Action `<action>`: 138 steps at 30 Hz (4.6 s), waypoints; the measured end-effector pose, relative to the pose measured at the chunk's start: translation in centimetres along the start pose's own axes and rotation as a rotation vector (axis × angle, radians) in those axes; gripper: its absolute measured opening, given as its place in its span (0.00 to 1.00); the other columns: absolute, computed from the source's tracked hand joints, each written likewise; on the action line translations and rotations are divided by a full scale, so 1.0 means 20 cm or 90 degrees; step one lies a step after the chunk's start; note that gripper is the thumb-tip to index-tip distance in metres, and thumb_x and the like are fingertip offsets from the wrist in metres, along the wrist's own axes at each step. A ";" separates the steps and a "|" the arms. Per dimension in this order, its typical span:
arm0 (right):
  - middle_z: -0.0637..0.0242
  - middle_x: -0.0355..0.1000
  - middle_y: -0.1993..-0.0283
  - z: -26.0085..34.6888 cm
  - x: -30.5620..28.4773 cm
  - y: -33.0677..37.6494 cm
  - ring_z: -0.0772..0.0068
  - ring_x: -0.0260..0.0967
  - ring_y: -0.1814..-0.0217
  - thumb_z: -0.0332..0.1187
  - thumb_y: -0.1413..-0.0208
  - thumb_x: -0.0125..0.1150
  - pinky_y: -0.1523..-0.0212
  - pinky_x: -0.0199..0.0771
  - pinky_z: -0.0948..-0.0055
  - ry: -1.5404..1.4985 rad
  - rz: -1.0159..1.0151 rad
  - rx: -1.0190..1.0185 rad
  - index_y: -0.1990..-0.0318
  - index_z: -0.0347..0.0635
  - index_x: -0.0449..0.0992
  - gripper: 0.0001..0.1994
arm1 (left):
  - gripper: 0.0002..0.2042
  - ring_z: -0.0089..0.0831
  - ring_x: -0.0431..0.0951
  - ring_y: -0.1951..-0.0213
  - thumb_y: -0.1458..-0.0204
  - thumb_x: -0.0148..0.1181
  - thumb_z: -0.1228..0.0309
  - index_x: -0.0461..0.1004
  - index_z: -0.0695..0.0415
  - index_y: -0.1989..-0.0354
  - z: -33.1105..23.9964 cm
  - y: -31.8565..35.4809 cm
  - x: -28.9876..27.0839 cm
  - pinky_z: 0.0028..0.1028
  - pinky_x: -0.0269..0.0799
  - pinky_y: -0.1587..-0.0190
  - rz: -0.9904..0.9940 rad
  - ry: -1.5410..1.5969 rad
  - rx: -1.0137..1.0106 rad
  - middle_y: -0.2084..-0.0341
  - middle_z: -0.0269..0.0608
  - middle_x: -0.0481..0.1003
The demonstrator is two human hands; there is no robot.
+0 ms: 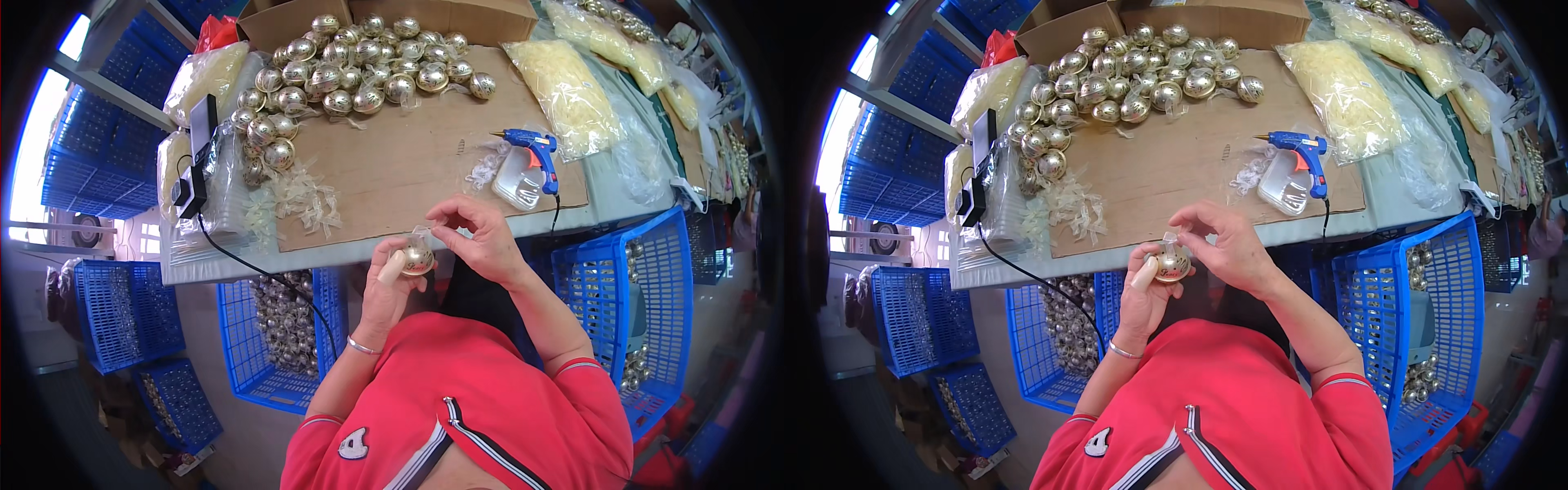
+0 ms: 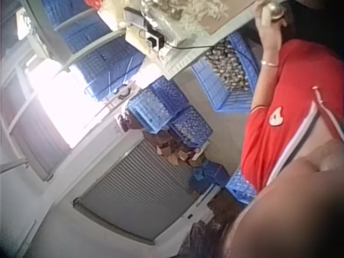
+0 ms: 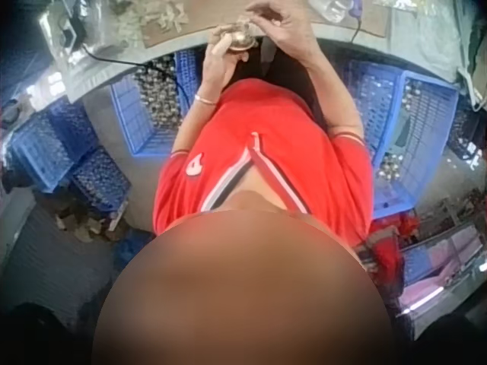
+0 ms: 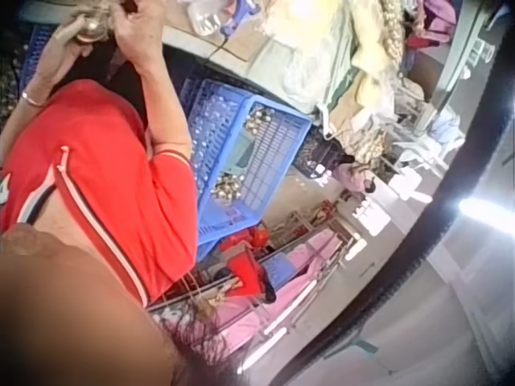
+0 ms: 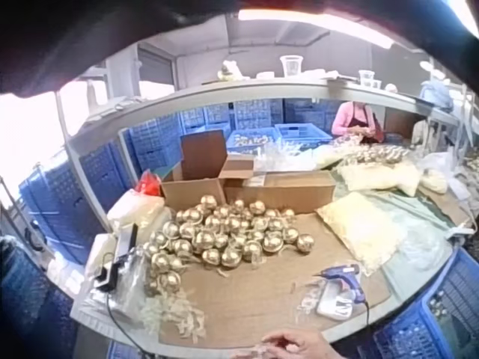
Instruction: Applying hot glue to the top of Christmas ball ornaments and attaching hanging caps.
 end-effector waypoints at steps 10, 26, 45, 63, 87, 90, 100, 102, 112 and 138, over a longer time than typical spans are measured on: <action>0.69 0.72 0.69 -0.03 0.07 0.07 0.81 0.69 0.66 0.21 0.48 0.57 0.64 0.69 0.81 -0.036 0.003 -0.018 0.60 0.35 0.73 0.07 | 0.27 0.26 0.71 0.60 0.40 0.42 0.70 0.44 0.49 0.32 -0.09 -0.01 0.12 0.25 0.71 0.66 0.006 -0.305 0.064 0.55 0.39 0.67; 0.64 0.73 0.71 0.03 0.06 0.20 0.77 0.72 0.71 0.20 0.52 0.60 0.72 0.70 0.79 0.192 -0.232 -0.197 0.59 0.39 0.70 0.12 | 0.39 0.29 0.75 0.61 0.48 0.56 0.75 0.38 0.45 0.32 -0.06 -0.07 0.14 0.26 0.75 0.63 -0.061 -0.092 0.093 0.57 0.39 0.69; 0.58 0.67 0.74 -0.37 -0.96 0.23 0.63 0.66 0.72 0.29 0.53 0.57 0.67 0.66 0.65 0.481 -0.530 0.139 0.66 0.31 0.69 0.10 | 0.37 0.25 0.74 0.71 0.48 0.45 0.40 0.40 0.36 0.32 -0.25 -0.10 -0.07 0.15 0.59 0.82 -0.078 -0.158 0.190 0.62 0.36 0.69; 0.70 0.71 0.77 -0.26 0.08 0.26 0.84 0.63 0.83 0.34 0.49 0.63 0.82 0.62 0.83 -0.171 0.063 0.285 0.64 0.37 0.73 0.10 | 0.35 0.18 0.66 0.75 0.44 0.29 0.39 0.47 0.46 0.33 -0.25 -0.10 -0.08 0.17 0.57 0.79 -0.126 -0.167 0.169 0.64 0.33 0.68; 0.75 0.66 0.78 -0.28 0.07 0.26 0.85 0.61 0.85 0.30 0.47 0.61 0.84 0.60 0.83 -0.072 0.037 0.275 0.58 0.36 0.73 0.11 | 0.34 0.17 0.67 0.74 0.44 0.30 0.38 0.49 0.46 0.34 -0.21 -0.12 -0.04 0.17 0.59 0.79 -0.130 -0.134 0.154 0.65 0.33 0.69; 0.72 0.66 0.76 -0.31 0.04 0.27 0.84 0.62 0.84 0.29 0.47 0.60 0.84 0.60 0.82 -0.125 0.032 0.291 0.56 0.36 0.70 0.12 | 0.36 0.17 0.66 0.76 0.45 0.31 0.38 0.48 0.47 0.33 -0.21 -0.13 -0.05 0.17 0.58 0.81 -0.139 -0.126 0.160 0.67 0.33 0.70; 0.75 0.69 0.70 -0.40 -0.70 0.14 0.87 0.60 0.72 0.32 0.48 0.60 0.71 0.60 0.84 -0.047 -0.318 0.169 0.59 0.35 0.74 0.12 | 0.37 0.25 0.71 0.75 0.47 0.32 0.35 0.49 0.45 0.34 -0.45 0.02 -0.14 0.17 0.58 0.83 -0.219 -0.125 0.234 0.65 0.34 0.69; 0.72 0.71 0.69 -0.43 -0.81 0.12 0.86 0.63 0.70 0.33 0.49 0.62 0.70 0.63 0.82 0.049 -0.356 0.169 0.58 0.33 0.73 0.14 | 0.37 0.27 0.72 0.74 0.46 0.33 0.36 0.50 0.47 0.34 -0.46 0.05 -0.17 0.17 0.58 0.83 -0.222 -0.104 0.241 0.67 0.35 0.72; 0.62 0.69 0.72 -0.23 -0.08 -0.13 0.66 0.67 0.70 0.28 0.49 0.59 0.65 0.67 0.69 0.375 -0.228 -0.109 0.71 0.38 0.72 0.04 | 0.38 0.25 0.72 0.74 0.46 0.31 0.36 0.45 0.49 0.33 -0.55 0.33 -0.39 0.18 0.59 0.82 -0.298 -0.120 0.281 0.64 0.35 0.70; 0.62 0.68 0.66 -0.29 0.58 -0.47 0.58 0.67 0.60 0.26 0.52 0.57 0.59 0.68 0.65 0.336 0.118 -0.226 0.63 0.43 0.76 0.08 | 0.36 0.25 0.72 0.74 0.45 0.33 0.37 0.46 0.48 0.33 -0.48 0.26 -0.38 0.17 0.56 0.83 -0.276 -0.103 0.259 0.65 0.35 0.71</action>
Point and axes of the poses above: each hand's wrist, its own y-axis away from the middle knuckle, its own x-axis out of the palm, z = x × y, the point moved 9 cm from there along -y, towards the middle knuckle
